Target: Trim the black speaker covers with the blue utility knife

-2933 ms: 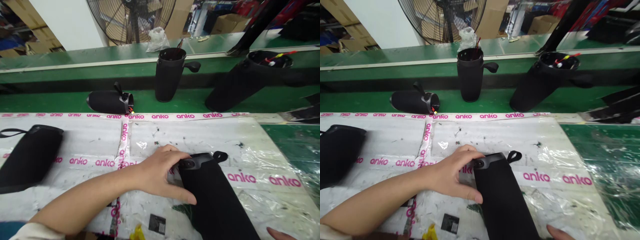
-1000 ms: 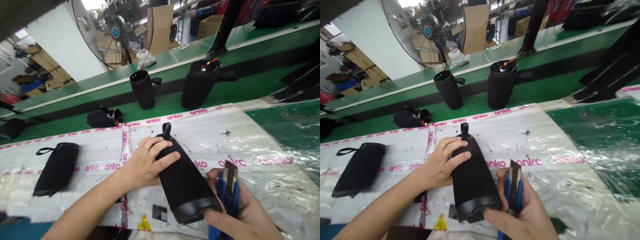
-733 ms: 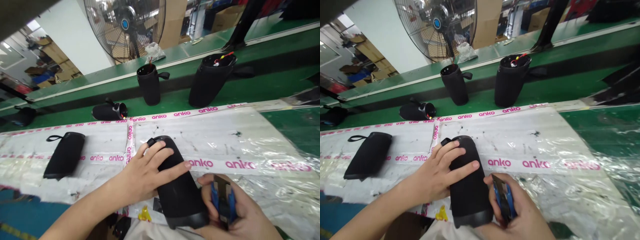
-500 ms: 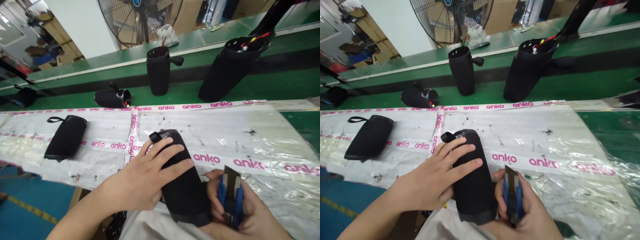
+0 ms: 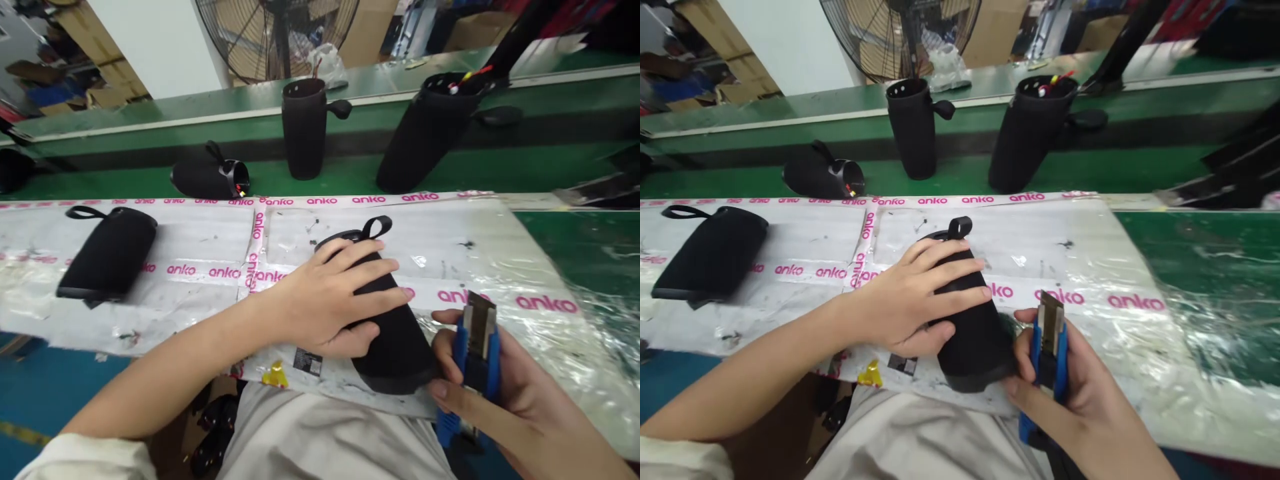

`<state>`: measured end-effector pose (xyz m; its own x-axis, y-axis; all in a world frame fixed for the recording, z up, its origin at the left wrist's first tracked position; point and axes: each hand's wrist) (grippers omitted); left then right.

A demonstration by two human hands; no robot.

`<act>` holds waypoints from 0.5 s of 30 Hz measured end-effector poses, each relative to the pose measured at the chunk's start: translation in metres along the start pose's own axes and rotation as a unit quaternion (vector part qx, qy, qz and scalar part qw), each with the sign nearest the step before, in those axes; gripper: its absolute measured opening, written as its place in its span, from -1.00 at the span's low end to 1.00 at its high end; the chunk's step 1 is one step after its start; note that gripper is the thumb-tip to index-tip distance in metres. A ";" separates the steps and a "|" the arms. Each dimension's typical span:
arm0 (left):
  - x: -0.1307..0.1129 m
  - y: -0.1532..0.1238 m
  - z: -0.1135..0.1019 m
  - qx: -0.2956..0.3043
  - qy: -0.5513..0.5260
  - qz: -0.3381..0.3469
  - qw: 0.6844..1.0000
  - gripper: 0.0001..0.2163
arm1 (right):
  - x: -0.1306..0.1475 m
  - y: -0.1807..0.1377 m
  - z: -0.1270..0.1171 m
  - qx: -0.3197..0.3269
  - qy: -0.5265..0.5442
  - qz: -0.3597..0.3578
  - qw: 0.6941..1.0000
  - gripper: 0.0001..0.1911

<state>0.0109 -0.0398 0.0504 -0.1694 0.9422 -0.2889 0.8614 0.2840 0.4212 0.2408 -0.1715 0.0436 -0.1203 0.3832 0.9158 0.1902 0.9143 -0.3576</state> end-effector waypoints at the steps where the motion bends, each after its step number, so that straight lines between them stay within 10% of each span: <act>1: 0.003 0.005 0.002 0.000 0.011 0.011 1.000 -0.58 | -0.001 -0.001 -0.001 -0.006 0.016 0.004 1.000 -0.40; 15: 0.012 0.053 0.033 -0.062 0.007 -0.106 0.992 -0.38 | -0.005 0.006 -0.013 -0.092 0.168 0.053 0.980 -0.37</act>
<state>0.0705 -0.0194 0.0413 -0.3479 0.8610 -0.3710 0.7401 0.4952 0.4551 0.2555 -0.1697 0.0396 0.2314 0.3813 0.8950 0.3612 0.8205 -0.4430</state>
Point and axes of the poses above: each hand's wrist, its own y-axis towards the middle knuckle, its own z-axis out of the palm, x = y × z, and after that the axes turned 10 degrees about -y, right-handed
